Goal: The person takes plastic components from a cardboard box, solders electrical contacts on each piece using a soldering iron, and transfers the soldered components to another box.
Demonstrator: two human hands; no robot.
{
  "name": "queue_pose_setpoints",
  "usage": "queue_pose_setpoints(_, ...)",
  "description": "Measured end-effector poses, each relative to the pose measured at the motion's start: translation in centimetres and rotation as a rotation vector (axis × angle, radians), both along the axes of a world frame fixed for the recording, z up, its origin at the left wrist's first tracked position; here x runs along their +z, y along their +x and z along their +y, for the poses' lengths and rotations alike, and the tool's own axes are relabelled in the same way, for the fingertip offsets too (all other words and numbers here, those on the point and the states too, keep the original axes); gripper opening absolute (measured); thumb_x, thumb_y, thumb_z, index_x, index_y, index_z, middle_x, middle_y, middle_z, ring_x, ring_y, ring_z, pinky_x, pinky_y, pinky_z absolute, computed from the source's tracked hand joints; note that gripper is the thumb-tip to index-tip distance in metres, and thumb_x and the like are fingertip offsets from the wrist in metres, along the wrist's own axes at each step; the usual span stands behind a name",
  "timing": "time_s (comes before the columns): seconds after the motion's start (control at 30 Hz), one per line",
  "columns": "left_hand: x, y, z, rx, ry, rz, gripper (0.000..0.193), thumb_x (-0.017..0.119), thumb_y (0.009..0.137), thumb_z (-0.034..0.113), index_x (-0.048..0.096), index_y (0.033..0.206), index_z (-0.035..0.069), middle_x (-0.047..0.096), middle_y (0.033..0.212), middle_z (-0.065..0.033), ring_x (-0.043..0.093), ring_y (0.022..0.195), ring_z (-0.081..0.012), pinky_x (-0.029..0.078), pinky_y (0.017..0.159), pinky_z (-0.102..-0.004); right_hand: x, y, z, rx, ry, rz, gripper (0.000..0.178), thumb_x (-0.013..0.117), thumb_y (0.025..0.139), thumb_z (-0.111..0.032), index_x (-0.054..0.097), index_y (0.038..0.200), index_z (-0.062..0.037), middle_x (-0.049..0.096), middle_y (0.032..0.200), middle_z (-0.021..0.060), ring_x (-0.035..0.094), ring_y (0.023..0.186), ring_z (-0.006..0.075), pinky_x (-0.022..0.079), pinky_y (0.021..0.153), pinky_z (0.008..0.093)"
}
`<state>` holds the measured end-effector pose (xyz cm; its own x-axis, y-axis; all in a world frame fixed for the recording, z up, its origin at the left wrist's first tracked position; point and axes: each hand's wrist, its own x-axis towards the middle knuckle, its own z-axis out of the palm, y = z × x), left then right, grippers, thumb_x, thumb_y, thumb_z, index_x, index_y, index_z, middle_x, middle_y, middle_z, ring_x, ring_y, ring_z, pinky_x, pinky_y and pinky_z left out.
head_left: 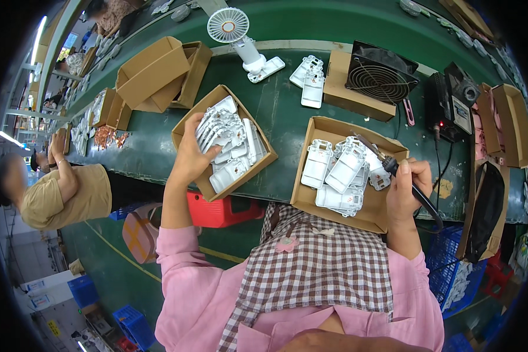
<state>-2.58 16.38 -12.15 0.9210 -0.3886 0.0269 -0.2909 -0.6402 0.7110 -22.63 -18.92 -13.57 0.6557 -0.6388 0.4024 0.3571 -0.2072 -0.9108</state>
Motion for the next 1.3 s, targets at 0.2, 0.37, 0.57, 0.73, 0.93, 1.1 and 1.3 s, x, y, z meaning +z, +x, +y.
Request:
queue_pose_setpoints(0.2,-0.3,1.3,0.7,-0.107,0.006,0.041,0.073,0.075,0.067,0.002,0.039,0.131,0.004,0.048,0.127,-0.0163,0.046,0.121,-0.0297,0.035,0.103,-0.0357,0.1,0.0,0.0,0.001,-0.005,0.0,0.018,0.054,0.09,-0.006,0.043,0.076,-0.0049,0.038,0.062,-0.0018,0.03,0.051,0.0044,0.022,0.046,0.0204)
queue_pose_setpoints(0.37,-0.9,2.6,1.7,-0.114,0.058,0.095,0.079,0.081,0.064,0.008,0.04,0.131,0.002,0.049,0.125,-0.0109,0.046,0.119,-0.0213,0.033,0.104,-0.0309,0.3,0.1,0.0,-0.001,-0.007,-0.008,0.018,0.054,0.089,-0.006,0.042,0.075,-0.0052,0.038,0.062,-0.0021,0.03,0.052,0.0045,0.022,0.046,0.0205)
queue_pose_setpoints(0.57,-0.7,2.7,1.6,-0.157,0.144,0.011,0.07,0.082,0.06,0.014,0.047,0.118,-0.003,0.048,0.118,-0.0142,0.048,0.113,-0.0293,0.037,0.1,-0.0347,0.4,0.0,0.2,0.006,0.014,-0.023,0.019,0.054,0.089,-0.006,0.042,0.075,-0.0053,0.037,0.062,-0.002,0.03,0.052,0.0044,0.021,0.046,0.0205)
queue_pose_setpoints(0.73,-0.6,2.5,2.6,0.042,-0.064,-0.014,0.066,0.081,0.062,0.009,0.048,0.118,-0.002,0.053,0.114,-0.0118,0.053,0.106,-0.0236,0.041,0.094,-0.032,0.4,-0.2,0.1,0.013,0.026,-0.029,0.018,0.055,0.089,-0.006,0.043,0.076,-0.005,0.039,0.063,-0.0014,0.031,0.053,0.0049,0.022,0.047,0.0205)
queue_pose_setpoints(0.93,3.1,-2.3,-0.7,-0.003,-1.172,0.466,0.077,0.065,0.074,0.004,0.027,0.141,-0.002,0.04,0.137,-0.0221,0.047,0.121,-0.044,0.058,0.068,-0.0397,0.1,-0.5,-0.3,-0.007,0.044,-0.06,0.017,0.056,0.087,-0.007,0.044,0.076,-0.0049,0.042,0.064,0.0003,0.034,0.054,0.0061,0.025,0.049,0.0212)
queue_pose_setpoints(1.1,2.8,-5.8,-9.1,-0.303,-1.458,0.82,0.087,0.069,0.065,0.005,0.027,0.142,0.002,0.044,0.134,-0.0223,0.052,0.113,-0.0466,0.059,0.059,-0.04,0.7,-0.3,-0.1,0.004,0.123,-0.09,0.017,0.054,0.089,-0.009,0.042,0.077,-0.0052,0.042,0.065,0.001,0.034,0.054,0.0065,0.028,0.049,0.0211)
queue_pose_setpoints(1.3,0.1,-8.0,-17.6,-0.168,-1.191,0.758,0.07,0.07,0.071,-0.005,0.033,0.129,0.004,0.055,0.114,-0.0122,0.059,0.102,-0.0216,0.051,0.086,-0.0336,0.1,-1.4,-0.4,0.039,0.103,-0.234,0.011,0.055,0.09,-0.008,0.045,0.088,-0.0044,0.052,0.073,0.0056,0.045,0.058,0.0084,0.038,0.054,0.0227)
